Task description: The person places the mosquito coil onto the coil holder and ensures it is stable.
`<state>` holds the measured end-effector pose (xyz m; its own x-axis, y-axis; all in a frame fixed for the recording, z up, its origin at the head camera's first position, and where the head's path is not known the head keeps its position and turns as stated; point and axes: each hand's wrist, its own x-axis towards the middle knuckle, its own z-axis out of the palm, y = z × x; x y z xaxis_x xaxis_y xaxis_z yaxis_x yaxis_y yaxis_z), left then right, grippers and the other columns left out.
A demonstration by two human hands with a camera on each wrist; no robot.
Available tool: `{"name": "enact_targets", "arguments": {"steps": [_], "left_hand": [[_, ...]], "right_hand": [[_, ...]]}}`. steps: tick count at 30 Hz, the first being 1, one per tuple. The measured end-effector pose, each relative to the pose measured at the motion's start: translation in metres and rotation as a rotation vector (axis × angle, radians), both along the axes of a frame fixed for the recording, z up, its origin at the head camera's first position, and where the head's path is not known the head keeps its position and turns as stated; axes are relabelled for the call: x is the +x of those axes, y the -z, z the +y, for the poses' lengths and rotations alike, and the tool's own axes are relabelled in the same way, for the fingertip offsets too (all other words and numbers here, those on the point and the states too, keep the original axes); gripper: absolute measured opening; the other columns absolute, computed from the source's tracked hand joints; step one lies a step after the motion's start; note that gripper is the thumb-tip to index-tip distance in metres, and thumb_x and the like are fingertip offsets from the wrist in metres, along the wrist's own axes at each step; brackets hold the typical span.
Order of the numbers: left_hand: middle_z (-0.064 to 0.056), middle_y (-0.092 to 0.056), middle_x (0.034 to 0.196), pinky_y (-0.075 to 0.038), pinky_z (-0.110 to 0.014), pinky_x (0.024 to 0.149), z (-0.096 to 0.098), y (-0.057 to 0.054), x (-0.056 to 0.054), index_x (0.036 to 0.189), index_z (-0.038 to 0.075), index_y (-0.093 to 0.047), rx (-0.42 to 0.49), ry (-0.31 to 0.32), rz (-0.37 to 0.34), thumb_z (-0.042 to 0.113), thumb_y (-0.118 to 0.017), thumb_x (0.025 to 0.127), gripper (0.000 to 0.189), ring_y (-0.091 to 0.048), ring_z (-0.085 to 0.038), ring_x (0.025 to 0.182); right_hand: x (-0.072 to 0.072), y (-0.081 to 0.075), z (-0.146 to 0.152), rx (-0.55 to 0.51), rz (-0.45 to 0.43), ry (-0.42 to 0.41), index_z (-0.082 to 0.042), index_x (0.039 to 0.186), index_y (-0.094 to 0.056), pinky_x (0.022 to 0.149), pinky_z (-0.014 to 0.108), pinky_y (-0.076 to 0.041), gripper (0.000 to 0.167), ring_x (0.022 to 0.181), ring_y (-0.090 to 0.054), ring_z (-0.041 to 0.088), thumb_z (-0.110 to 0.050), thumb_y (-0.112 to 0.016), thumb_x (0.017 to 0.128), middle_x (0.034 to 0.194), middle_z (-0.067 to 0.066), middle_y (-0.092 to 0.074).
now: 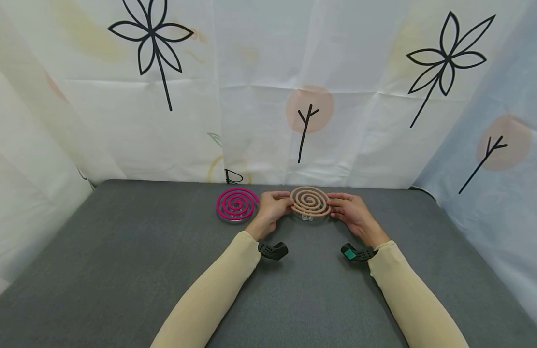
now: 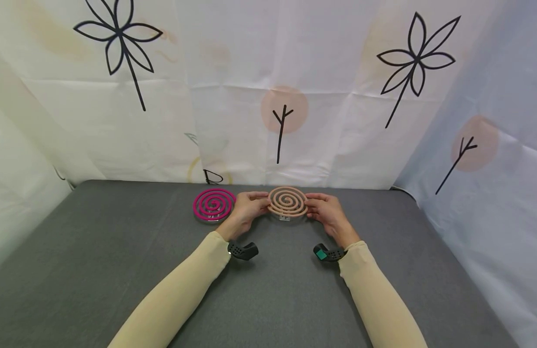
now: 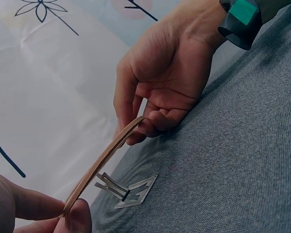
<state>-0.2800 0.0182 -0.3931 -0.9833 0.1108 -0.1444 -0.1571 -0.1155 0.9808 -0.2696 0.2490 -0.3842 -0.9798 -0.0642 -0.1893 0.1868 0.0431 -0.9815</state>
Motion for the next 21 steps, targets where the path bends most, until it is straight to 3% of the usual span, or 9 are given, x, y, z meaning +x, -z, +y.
{"name": "enact_targets", "arguments": {"steps": [21], "left_hand": [[-0.021,-0.068,0.112,-0.059,-0.034,0.084,-0.0010,-0.0004,0.0015,0.123,-0.009,-0.065,-0.006,0.002,-0.011,-0.006,-0.064,0.096,0.028,-0.072,-0.026,0.100]], "right_hand": [[-0.0016,0.0022,-0.0006,0.060,0.007,-0.024,0.013,0.142,-0.047,0.071,0.022,-0.055,0.044,0.079,-0.062,0.008,-0.006,-0.056,0.104,0.097,0.000,-0.065]]}}
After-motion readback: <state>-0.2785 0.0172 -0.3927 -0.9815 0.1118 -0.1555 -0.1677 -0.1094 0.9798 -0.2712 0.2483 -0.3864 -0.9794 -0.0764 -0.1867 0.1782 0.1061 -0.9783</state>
